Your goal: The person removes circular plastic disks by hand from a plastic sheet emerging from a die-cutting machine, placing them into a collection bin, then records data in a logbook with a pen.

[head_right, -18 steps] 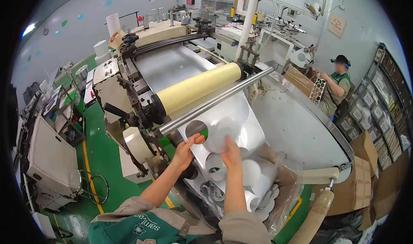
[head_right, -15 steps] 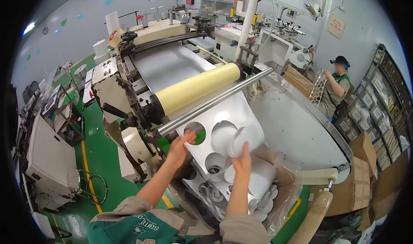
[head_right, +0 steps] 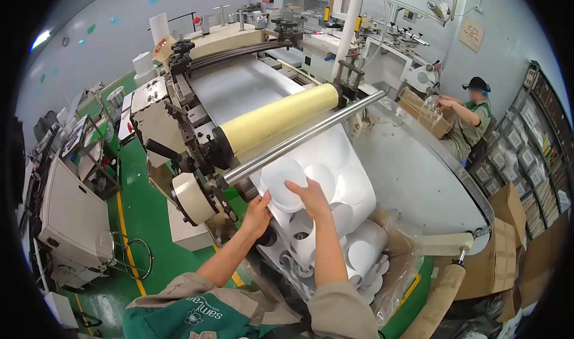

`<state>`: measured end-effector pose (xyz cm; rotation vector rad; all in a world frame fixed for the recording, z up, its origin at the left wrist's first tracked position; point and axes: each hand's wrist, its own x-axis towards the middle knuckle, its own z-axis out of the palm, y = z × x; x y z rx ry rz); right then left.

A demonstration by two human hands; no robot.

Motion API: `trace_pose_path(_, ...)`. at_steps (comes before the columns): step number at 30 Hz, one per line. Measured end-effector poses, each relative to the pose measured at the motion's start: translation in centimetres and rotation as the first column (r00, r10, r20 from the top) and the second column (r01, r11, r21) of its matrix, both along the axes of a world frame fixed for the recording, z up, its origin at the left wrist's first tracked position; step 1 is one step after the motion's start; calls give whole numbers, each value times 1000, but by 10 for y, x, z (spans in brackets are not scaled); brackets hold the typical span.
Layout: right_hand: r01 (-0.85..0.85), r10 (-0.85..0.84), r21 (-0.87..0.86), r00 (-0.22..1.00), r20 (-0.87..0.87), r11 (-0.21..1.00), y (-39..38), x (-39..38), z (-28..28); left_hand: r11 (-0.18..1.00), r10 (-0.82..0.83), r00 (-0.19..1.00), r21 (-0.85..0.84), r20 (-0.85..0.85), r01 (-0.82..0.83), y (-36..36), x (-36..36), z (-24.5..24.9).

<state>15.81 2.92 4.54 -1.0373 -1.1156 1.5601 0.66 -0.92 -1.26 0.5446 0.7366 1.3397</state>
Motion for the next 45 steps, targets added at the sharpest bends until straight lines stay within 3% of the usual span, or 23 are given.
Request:
trace_pose_path(2,-29,22,-28,975,-220,999,3,3,-32,999,-47,997,15,-56,48,4,-6,-12)
trace_pose_path(3,25,-46,-64,936,-350,998,1,7,-49,999,-46,996,24,-79,48,3,-6,-5)
trace_pose_path(5,113,-185,-158,795,-577,981,-6,17,-77,998,-38,992,40,-124,44,2,-7,16)
trace_pose_path(7,67,-266,-294,647,-715,953,-19,40,-102,997,51,997,59,-61,-47,15,-11,20)
trace_pose_path(10,189,-410,-463,798,-441,866,-46,93,-184,991,129,991,30,-46,-127,29,-28,22)
trace_pose_path(12,221,-468,-544,803,-370,809,-54,124,-283,994,107,994,39,-31,-105,27,-30,26)
trace_pose_path(13,229,-503,-521,720,-478,822,-54,114,-294,992,128,990,28,-52,-126,26,-27,30)
trace_pose_path(14,247,-520,-567,760,-389,786,-52,109,-286,991,121,990,58,-70,-117,26,-27,23)
trace_pose_path(16,307,-635,-659,695,-339,687,-50,85,-276,996,85,993,18,-84,-84,20,-25,15)
trace_pose_path(19,149,-481,-693,819,-313,706,-67,122,-310,995,101,989,-10,-107,-103,21,-28,12)
trace_pose_path(21,216,-447,-587,849,-282,780,-100,143,-271,997,81,992,15,-101,-80,22,-32,14)
trace_pose_path(23,166,-240,-505,967,-84,847,-126,168,-223,996,90,984,29,-154,-86,23,-32,18)
trace_pose_path(24,140,-89,-378,985,150,915,-131,180,-199,996,85,980,27,-181,-82,22,-29,18)
trace_pose_path(25,78,32,-261,920,391,962,-128,189,-171,998,66,978,-8,-196,-69,26,-28,7)
trace_pose_path(27,35,41,-162,895,443,986,-116,164,-81,999,31,977,-15,-209,-35,26,-21,3)
trace_pose_path(28,98,-53,-88,908,415,991,-105,150,-63,999,34,986,1,-163,-34,23,-15,1)
trace_pose_path(30,166,-174,124,983,54,978,-83,97,-22,998,46,997,48,-63,-43,19,-6,3)
trace_pose_path(33,179,-195,222,979,54,958,-22,41,-41,991,47,995,130,-92,-35,17,-5,1)
trace_pose_path(36,180,-137,167,960,-242,969,-1,-8,-37,995,-8,978,94,-208,28,23,-17,-20)
trace_pose_path(37,181,-130,123,932,-338,976,1,-6,-45,997,-64,917,12,-395,75,17,-21,-6)
trace_pose_path(41,306,-375,-220,696,-612,926,-29,52,-98,998,1,965,59,-262,15,-1,-15,26)
trace_pose_path(43,400,-485,-300,524,-700,866,-48,91,-123,992,95,970,103,-224,-74,11,-16,13)
trace_pose_path(45,460,-500,-279,478,-722,843,-61,105,-109,996,78,954,59,-290,-64,27,-26,8)
